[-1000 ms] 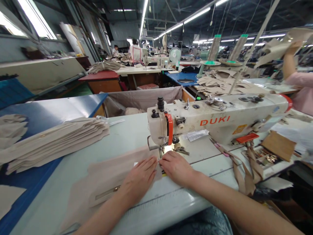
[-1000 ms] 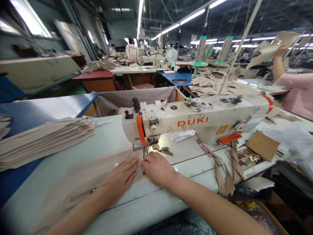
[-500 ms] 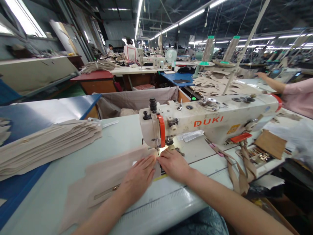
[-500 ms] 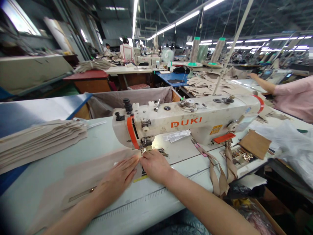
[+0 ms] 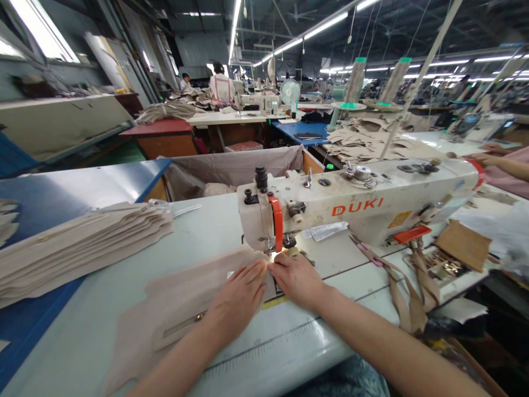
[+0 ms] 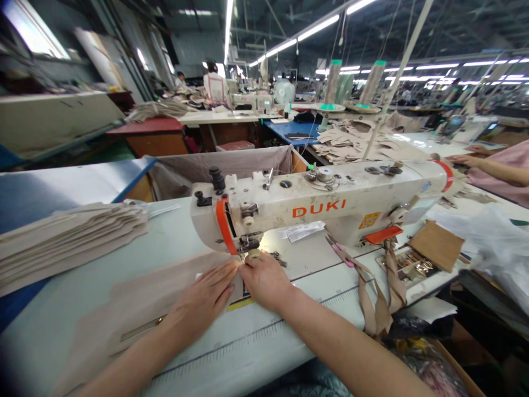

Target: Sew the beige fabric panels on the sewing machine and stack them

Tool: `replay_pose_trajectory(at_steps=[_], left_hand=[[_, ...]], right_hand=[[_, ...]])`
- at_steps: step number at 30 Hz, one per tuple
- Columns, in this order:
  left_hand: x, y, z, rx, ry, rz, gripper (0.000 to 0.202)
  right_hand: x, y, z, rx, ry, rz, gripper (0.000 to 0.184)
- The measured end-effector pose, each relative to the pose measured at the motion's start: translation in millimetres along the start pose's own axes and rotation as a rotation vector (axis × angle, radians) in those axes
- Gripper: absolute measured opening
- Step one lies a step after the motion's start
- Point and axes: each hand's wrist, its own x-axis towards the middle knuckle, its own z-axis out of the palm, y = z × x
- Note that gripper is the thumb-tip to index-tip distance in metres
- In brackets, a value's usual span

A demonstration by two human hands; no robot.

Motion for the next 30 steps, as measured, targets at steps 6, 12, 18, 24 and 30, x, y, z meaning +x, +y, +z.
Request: replay_pose_trajectory(at_steps=[6, 12, 18, 24, 30], left_hand=[[7.2, -4.3, 1.3, -0.031, -0.004, -0.010, 0.040], [10.4, -5.0, 2.3, -0.054, 0.016, -0.013, 0.039], [-23.8, 17.6, -9.8, 0.051, 0.071, 0.061, 0.041], [-44.8, 32.0, -25.0, 0.042, 0.047, 0.077, 0.041], [-29.2, 25.8, -14.6, 0.010, 0.028, 0.066, 0.040]], right_hand=[[0.0, 0.4, -0.7, -0.005, -0.005, 0.026, 0.016], [1.3, 0.2, -2.8, -0.026, -0.038, 0.058, 0.017], [-6.3, -6.1, -3.4, 0.058, -0.031, -0.045, 0.010], [-9.3, -8.7, -3.1, 0.071, -0.011, -0.061, 0.007], [-9.6, -1.6, -2.0, 0.052, 0.008, -0.014, 0.012]])
